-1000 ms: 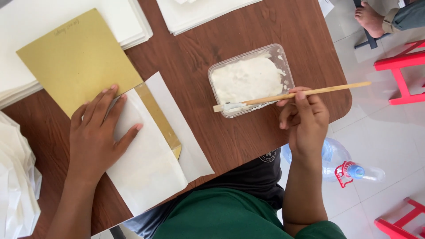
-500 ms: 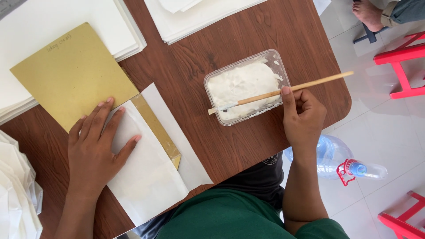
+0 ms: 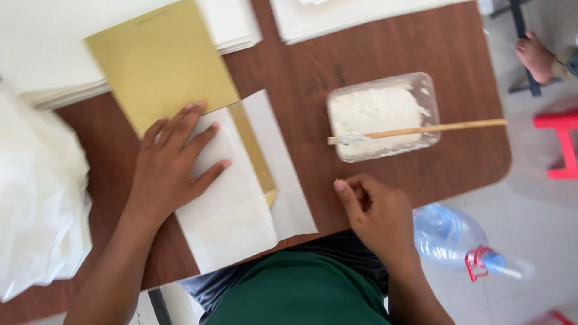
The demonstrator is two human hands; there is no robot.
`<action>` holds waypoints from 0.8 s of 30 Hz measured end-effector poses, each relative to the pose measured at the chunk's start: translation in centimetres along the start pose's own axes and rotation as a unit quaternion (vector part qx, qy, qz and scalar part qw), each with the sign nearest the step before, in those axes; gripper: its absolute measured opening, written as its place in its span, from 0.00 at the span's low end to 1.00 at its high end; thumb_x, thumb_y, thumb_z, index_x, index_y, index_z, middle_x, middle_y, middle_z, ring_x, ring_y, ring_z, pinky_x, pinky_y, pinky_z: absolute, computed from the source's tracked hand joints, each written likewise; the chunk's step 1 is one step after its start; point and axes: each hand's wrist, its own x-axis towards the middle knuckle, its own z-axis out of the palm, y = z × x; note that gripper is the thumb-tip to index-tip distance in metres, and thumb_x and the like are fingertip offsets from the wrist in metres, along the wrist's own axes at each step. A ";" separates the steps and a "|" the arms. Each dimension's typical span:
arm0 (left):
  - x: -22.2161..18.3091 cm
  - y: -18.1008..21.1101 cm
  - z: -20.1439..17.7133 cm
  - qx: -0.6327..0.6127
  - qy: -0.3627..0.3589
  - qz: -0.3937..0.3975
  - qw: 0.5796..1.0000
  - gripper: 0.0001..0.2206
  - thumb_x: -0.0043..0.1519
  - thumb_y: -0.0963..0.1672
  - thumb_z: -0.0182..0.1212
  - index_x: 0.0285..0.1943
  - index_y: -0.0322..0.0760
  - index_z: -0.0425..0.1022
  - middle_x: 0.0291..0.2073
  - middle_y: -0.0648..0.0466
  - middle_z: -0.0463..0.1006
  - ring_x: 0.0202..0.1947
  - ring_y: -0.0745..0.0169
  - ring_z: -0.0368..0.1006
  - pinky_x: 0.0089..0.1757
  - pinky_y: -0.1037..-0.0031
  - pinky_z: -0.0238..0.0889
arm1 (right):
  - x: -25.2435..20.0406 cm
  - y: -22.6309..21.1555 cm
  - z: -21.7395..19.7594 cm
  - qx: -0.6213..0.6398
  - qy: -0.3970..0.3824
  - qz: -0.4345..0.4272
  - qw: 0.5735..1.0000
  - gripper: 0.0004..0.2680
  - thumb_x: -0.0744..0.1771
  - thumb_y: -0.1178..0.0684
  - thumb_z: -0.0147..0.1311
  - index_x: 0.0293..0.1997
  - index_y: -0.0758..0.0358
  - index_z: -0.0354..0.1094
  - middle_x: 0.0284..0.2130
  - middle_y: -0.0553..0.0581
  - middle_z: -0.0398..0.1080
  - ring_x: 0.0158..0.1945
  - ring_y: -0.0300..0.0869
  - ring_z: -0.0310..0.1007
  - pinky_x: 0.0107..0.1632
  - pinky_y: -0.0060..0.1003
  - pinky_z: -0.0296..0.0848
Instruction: Assembling a bag by folding white material over a template and applying adhesive with a brush.
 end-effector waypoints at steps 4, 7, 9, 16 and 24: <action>-0.6 -0.2 0.1 -0.005 -0.021 -0.019 1.000 0.21 0.65 0.52 0.66 0.59 0.35 0.77 0.67 0.41 0.68 0.65 0.40 0.65 0.55 0.51 0.65 | -0.2 -2.2 1.7 -0.016 -0.080 -0.027 0.996 0.12 0.66 0.35 0.51 0.40 0.46 0.76 0.22 0.39 0.76 0.25 0.35 0.74 0.33 0.36 0.70; -1.5 -0.2 0.8 0.034 -0.009 0.016 0.999 0.20 0.67 0.53 0.63 0.59 0.35 0.76 0.55 0.51 0.74 0.56 0.51 0.71 0.52 0.58 0.65 | 0.3 -4.0 2.2 -0.021 -0.083 -0.065 0.994 0.12 0.66 0.35 0.51 0.40 0.49 0.75 0.22 0.41 0.76 0.26 0.36 0.75 0.34 0.37 0.71; -1.7 -0.1 1.5 0.023 -0.077 -0.007 0.997 0.26 0.59 0.55 0.67 0.61 0.39 0.78 0.58 0.52 0.73 0.60 0.52 0.69 0.54 0.56 0.65 | 1.1 -5.2 2.0 -0.039 -0.065 -0.142 0.987 0.11 0.67 0.41 0.59 0.38 0.57 0.75 0.20 0.56 0.76 0.25 0.50 0.78 0.27 0.44 0.74; -2.6 1.0 0.5 0.016 -0.127 -0.033 0.991 0.41 0.54 0.63 0.63 0.69 0.35 0.70 0.68 0.47 0.68 0.69 0.47 0.62 0.60 0.51 0.61 | 3.5 -10.7 2.2 -0.139 -0.112 -0.179 0.968 0.13 0.68 0.43 0.55 0.39 0.64 0.75 0.25 0.62 0.78 0.29 0.56 0.80 0.31 0.48 0.75; -3.0 2.4 0.7 -0.035 -0.255 -0.091 0.962 0.56 0.57 0.71 0.44 0.82 0.32 0.40 0.80 0.41 0.41 0.80 0.46 0.35 0.70 0.45 0.25 | 5.6 -13.3 5.2 -0.114 -0.120 -0.299 0.940 0.04 0.65 0.54 0.60 0.32 0.61 0.75 0.47 0.57 0.73 0.24 0.47 0.78 0.31 0.43 0.77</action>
